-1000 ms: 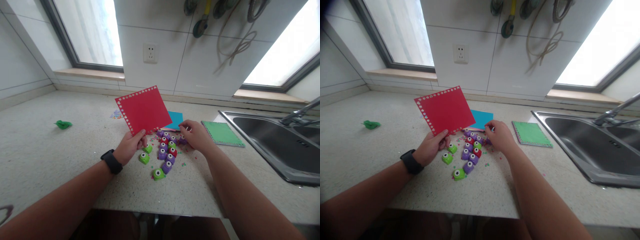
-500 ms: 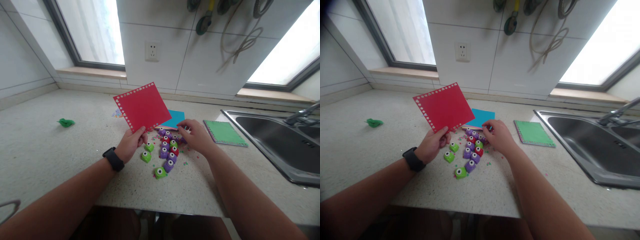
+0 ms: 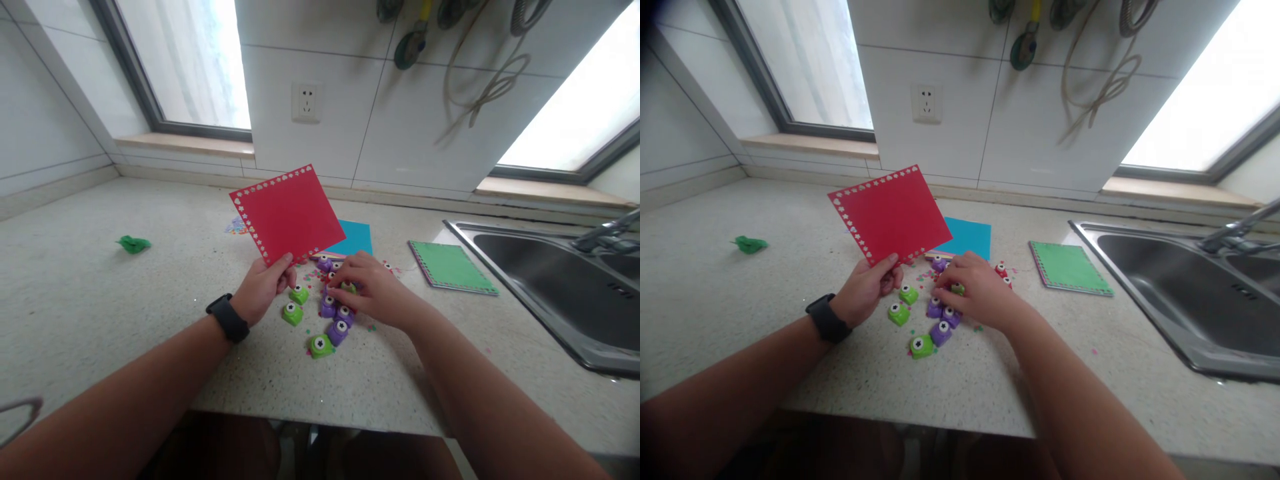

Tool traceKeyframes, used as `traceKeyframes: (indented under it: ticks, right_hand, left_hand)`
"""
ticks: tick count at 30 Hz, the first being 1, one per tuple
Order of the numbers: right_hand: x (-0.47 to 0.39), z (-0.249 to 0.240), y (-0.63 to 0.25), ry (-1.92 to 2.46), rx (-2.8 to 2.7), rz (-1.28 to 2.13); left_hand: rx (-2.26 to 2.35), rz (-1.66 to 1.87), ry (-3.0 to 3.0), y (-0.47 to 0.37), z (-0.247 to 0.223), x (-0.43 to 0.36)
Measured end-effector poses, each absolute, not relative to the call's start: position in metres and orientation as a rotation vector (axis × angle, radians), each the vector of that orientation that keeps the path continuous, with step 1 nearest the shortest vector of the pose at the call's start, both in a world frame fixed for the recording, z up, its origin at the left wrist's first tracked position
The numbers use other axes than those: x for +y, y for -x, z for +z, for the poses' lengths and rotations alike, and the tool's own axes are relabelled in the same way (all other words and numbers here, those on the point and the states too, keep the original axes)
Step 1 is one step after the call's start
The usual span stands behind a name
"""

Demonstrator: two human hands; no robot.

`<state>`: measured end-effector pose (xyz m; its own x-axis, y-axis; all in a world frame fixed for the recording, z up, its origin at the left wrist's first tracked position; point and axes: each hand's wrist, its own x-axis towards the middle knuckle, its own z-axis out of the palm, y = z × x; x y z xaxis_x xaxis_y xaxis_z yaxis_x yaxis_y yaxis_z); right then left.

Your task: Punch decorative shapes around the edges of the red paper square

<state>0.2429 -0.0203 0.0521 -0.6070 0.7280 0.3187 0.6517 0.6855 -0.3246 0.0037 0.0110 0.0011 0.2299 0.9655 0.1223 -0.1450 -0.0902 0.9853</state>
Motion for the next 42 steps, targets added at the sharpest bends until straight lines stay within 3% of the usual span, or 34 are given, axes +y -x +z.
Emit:
traceKeyframes:
  ticks: [7,31,42]
  right_hand:
    - [-0.025,0.046,-0.227,1.113,-2.601,0.099]
    - [-0.023,0.045,-0.233,1.068,-2.316,0.476]
    - [-0.031,0.058,-0.231,1.248,-2.583,0.051]
  left_hand:
    - [0.868,1.153,-1.302,-0.005,0.003,0.011]
    - [0.836,1.152,-1.270,-0.006,0.008,0.007]
    - [0.880,1.133,-1.344,-0.004,0.004,0.010]
